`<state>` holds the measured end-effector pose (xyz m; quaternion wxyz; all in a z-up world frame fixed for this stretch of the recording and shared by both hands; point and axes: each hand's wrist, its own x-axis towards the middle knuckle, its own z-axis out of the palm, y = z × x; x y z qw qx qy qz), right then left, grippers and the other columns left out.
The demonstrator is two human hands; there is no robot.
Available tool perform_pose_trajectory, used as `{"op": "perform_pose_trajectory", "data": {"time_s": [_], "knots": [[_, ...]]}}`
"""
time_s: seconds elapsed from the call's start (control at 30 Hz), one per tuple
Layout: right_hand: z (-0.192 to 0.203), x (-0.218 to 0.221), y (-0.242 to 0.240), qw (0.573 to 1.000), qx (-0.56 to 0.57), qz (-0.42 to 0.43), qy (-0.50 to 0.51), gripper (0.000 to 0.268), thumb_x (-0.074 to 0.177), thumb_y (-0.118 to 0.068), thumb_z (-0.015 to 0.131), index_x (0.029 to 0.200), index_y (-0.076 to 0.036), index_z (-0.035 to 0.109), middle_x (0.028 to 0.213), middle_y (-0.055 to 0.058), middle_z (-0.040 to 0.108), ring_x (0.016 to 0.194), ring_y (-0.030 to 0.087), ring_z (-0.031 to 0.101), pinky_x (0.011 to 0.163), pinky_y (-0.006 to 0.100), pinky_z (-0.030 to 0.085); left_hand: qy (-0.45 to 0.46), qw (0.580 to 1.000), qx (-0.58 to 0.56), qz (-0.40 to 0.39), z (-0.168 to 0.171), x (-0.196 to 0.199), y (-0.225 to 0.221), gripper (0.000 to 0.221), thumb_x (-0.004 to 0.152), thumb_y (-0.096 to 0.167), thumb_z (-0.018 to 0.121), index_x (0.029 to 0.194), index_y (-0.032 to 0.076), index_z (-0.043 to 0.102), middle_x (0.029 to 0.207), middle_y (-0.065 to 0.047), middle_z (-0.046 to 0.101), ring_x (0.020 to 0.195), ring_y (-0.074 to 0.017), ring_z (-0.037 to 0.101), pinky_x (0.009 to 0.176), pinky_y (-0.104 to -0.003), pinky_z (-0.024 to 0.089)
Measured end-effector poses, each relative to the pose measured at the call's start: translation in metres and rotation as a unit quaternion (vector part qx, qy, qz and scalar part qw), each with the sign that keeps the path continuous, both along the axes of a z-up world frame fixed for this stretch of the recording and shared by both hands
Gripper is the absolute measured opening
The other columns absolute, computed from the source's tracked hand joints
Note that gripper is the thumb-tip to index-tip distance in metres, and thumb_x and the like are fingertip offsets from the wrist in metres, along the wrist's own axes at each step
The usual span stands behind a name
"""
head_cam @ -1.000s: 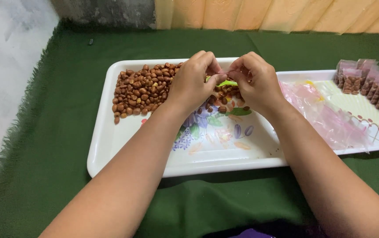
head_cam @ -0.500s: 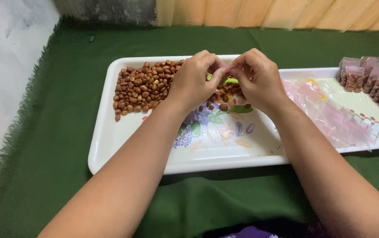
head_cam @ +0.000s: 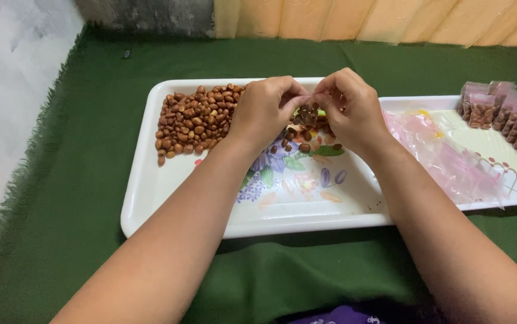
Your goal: The person is manually filling small plastic bags with roasted peanuts from a tray.
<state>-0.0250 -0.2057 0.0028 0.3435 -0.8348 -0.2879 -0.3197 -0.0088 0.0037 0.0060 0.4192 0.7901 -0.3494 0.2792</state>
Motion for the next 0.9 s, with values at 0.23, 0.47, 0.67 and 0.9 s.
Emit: {"op": "perform_pose_trajectory", "data": {"time_s": [0.23,0.47,0.67,0.9], "knots": [[-0.003,0.001,-0.003,1.0,-0.001,-0.001,0.017,0.009,0.1,0.005,0.071,0.097,-0.004,0.068,0.084,0.006,0.058,0.075,0.021,0.059,0.069,0.032,0.048,-0.005,1.0,0.004,-0.002,-0.002,0.002,-0.002,0.007,0.087,0.016,0.078,0.088,0.017,0.071,0.078,0.0,0.071,0.077,-0.0196,0.073,0.068,-0.032,0.059],[0.003,-0.003,0.002,1.0,0.005,0.003,0.008,0.011,0.1,0.006,0.071,0.1,-0.004,0.069,0.088,0.007,0.061,0.076,0.021,0.059,0.07,0.033,0.048,-0.01,1.0,0.007,0.006,-0.002,0.005,-0.003,0.013,0.085,0.017,0.08,0.085,0.017,0.067,0.078,0.0,0.067,0.077,-0.0222,0.071,0.067,-0.037,0.057],[0.0,-0.001,0.002,1.0,0.002,0.016,0.007,0.011,0.098,0.004,0.074,0.1,-0.005,0.069,0.092,0.007,0.06,0.08,0.019,0.058,0.072,0.031,0.047,-0.021,1.0,0.007,-0.008,-0.004,0.006,-0.003,0.013,0.084,0.016,0.078,0.084,0.017,0.065,0.077,0.001,0.065,0.076,-0.0204,0.07,0.069,-0.036,0.056],[0.0,-0.001,0.002,1.0,0.006,0.014,0.01,0.011,0.098,0.004,0.073,0.097,-0.006,0.07,0.091,0.007,0.059,0.078,0.021,0.06,0.071,0.032,0.047,-0.021,1.0,0.004,-0.009,-0.005,0.007,-0.003,0.015,0.083,0.017,0.077,0.083,0.016,0.063,0.076,0.0,0.062,0.076,-0.0205,0.07,0.069,-0.037,0.055]]}}
